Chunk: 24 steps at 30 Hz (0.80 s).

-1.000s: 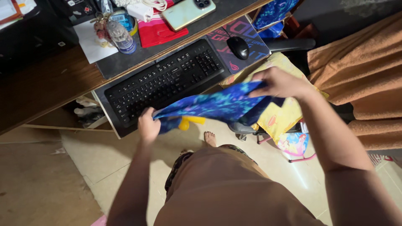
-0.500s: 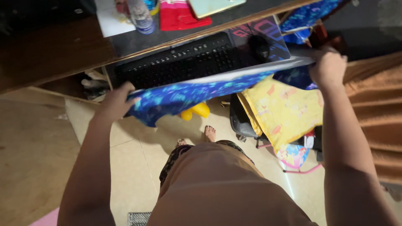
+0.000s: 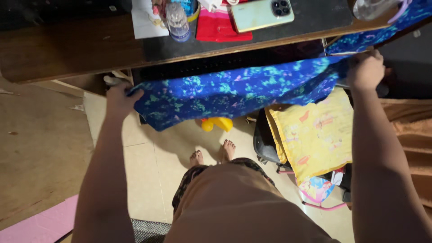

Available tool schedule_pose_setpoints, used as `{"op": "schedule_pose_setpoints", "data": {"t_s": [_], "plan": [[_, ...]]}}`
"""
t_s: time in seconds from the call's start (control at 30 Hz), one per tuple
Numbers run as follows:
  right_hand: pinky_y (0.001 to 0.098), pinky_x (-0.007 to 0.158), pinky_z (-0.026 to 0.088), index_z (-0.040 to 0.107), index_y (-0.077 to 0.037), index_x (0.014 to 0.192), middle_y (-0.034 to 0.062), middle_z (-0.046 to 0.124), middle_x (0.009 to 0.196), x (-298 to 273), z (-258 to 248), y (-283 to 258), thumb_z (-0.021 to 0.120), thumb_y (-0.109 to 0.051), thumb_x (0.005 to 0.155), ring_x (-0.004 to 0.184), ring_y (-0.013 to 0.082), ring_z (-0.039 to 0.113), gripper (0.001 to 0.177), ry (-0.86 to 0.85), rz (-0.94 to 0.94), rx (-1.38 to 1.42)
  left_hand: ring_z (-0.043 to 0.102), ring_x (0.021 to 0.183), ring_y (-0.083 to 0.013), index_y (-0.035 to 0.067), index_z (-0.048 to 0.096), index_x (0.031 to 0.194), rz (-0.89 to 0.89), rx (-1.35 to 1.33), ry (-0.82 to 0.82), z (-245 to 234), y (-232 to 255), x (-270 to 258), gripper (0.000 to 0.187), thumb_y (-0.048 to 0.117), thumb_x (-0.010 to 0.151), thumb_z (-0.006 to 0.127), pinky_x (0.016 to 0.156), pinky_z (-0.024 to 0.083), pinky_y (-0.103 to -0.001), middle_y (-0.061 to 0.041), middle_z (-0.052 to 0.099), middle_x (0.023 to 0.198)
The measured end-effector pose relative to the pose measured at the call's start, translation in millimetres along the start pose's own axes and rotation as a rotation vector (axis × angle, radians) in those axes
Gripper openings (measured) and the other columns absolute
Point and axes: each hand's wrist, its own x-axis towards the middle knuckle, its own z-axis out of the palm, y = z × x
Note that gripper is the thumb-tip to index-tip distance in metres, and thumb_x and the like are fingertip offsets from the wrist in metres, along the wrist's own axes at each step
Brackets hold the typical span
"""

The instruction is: The person organizes a cluttered desk by moving a printer, stacking a pillow, and arranging a keyboard and mouse. They then plug in a phone charger, connect a phone, and tidy various cables and small items on the desk surface.

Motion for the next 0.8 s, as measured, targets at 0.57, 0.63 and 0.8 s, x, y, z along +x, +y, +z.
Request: {"op": "schedule_pose_setpoints", "data": {"t_s": [0.57,0.63,0.8], "plan": [[0.0317,0.101,0.054,0.067,0.007,0.123,0.0127,0.076,0.121,78.5,85.3,-98.5,0.053,0.011,0.094,0.112,0.0238,0.072,0.033,-0.042,0.439,1.218,0.078,0.107,-0.0271,-0.001,0.041,0.150,-0.443,-1.263,0.188,87.3,-24.1,70.4,0.049,0.007,0.103,0.055,0.089,0.062,-0.038,-0.018,0.069,0.128],[0.0336,0.099,0.051,0.062,0.006,0.124,0.0150,0.071,0.122,82.5,98.1,-111.7,0.060,0.001,0.100,0.112,0.0253,0.066,0.025,-0.050,0.478,1.117,0.067,0.118,-0.0277,0.004,0.035,0.149,-0.408,-1.244,0.268,97.5,-19.2,78.4,0.056,0.003,0.100,0.060,0.098,0.061,-0.040,-0.016,0.057,0.138],[0.0388,0.107,0.044,0.058,0.003,0.138,0.0175,0.063,0.140,97.4,122.1,-128.3,0.051,-0.017,0.113,0.128,0.0302,0.057,0.033,-0.246,0.237,0.751,0.044,0.141,-0.0308,0.009,0.027,0.156,-0.188,-0.740,0.382,116.3,-17.3,96.5,0.069,0.004,0.101,0.068,0.118,0.042,-0.043,-0.013,0.040,0.156]]}}
